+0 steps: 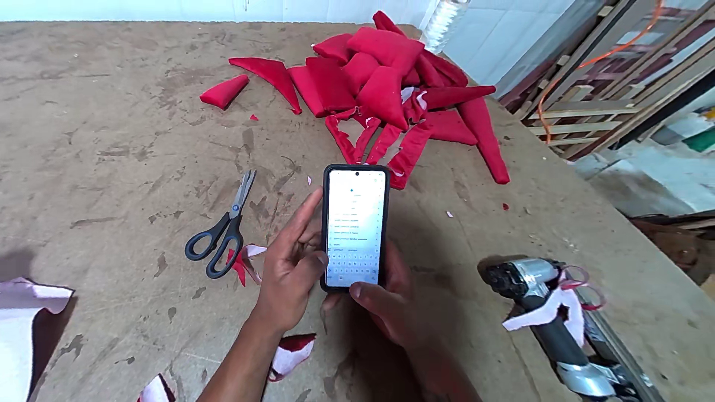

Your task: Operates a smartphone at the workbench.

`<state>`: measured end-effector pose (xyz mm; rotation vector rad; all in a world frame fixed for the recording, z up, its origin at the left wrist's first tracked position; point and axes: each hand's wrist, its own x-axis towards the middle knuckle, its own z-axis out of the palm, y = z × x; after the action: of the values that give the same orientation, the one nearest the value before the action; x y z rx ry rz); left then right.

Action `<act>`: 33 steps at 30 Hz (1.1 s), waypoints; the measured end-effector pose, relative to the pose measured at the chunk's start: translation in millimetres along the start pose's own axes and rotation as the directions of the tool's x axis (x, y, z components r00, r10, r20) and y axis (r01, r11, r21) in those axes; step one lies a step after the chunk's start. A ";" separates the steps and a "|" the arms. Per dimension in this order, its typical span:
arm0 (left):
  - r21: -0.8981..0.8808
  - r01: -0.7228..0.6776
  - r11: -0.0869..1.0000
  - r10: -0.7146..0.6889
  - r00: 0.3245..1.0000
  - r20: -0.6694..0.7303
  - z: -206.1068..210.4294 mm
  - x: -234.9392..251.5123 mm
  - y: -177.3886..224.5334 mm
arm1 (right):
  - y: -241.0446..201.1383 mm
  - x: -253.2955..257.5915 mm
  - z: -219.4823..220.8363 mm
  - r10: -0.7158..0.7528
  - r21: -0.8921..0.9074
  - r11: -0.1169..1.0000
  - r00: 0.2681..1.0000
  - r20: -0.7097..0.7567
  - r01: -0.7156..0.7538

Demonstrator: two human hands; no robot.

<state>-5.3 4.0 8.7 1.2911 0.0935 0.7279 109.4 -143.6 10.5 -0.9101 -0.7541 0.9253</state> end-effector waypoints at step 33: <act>-0.043 0.059 0.997 -0.057 0.998 0.039 9.8 -1.3 1.7 | 1.7 1.3 -0.9 -0.006 -0.021 1.000 0.984 -0.180 0.002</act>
<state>-2.6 -4.7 12.8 1.2541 0.0832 0.6519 110.2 -142.2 8.8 -0.9957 -0.6110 0.8206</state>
